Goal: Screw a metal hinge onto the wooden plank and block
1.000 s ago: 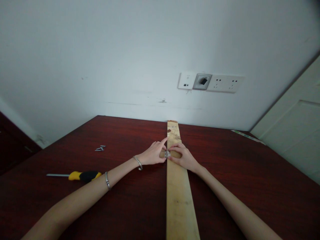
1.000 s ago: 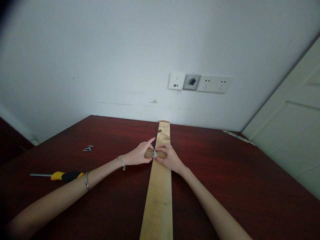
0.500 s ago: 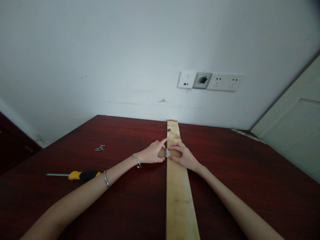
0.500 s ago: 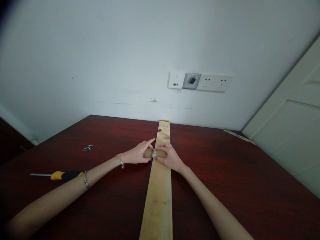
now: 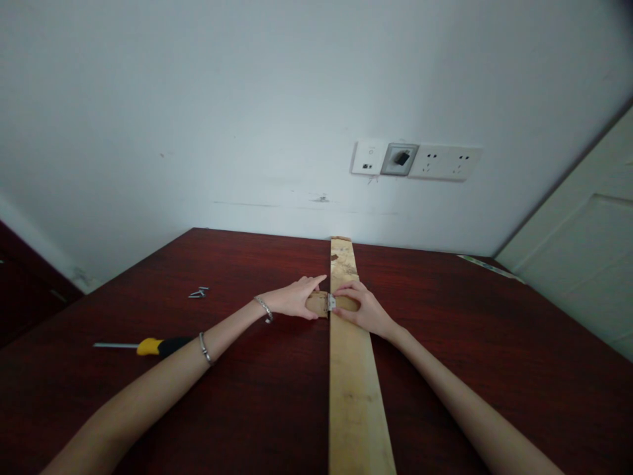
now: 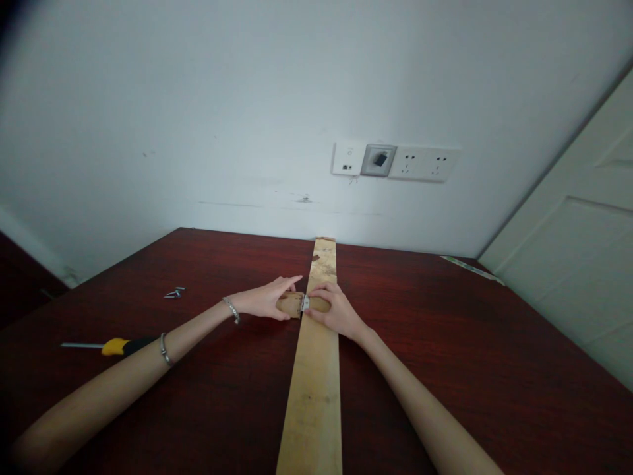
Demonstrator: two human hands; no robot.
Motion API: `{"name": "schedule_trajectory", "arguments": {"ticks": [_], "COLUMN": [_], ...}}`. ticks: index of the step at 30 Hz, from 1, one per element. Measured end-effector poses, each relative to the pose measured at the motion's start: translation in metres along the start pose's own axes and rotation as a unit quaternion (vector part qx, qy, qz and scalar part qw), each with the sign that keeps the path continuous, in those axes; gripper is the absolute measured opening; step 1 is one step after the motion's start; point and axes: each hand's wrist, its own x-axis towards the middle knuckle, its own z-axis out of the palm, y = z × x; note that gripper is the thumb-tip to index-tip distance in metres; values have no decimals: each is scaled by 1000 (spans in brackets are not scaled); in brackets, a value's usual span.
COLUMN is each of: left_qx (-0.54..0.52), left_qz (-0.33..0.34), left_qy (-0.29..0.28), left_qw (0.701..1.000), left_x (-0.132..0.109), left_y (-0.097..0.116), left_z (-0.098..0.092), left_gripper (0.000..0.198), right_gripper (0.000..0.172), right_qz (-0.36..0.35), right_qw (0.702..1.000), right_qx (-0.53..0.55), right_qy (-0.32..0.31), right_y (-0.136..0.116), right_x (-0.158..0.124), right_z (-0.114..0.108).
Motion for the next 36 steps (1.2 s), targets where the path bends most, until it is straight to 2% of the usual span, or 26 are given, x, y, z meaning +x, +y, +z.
{"name": "schedule_trajectory", "arguments": {"ticks": [36], "left_qx": [-17], "left_qz": [18], "left_qy": [11], "left_qw": [1000], "left_x": [-1], "left_y": [-1], "left_z": [2], "left_gripper": [94], "right_gripper": [30], "right_qz": [-4], "right_qw": [1000], "right_qx": [2], "right_qy": [2], "right_y": [1], "right_x": [-1], "right_z": [0]}}
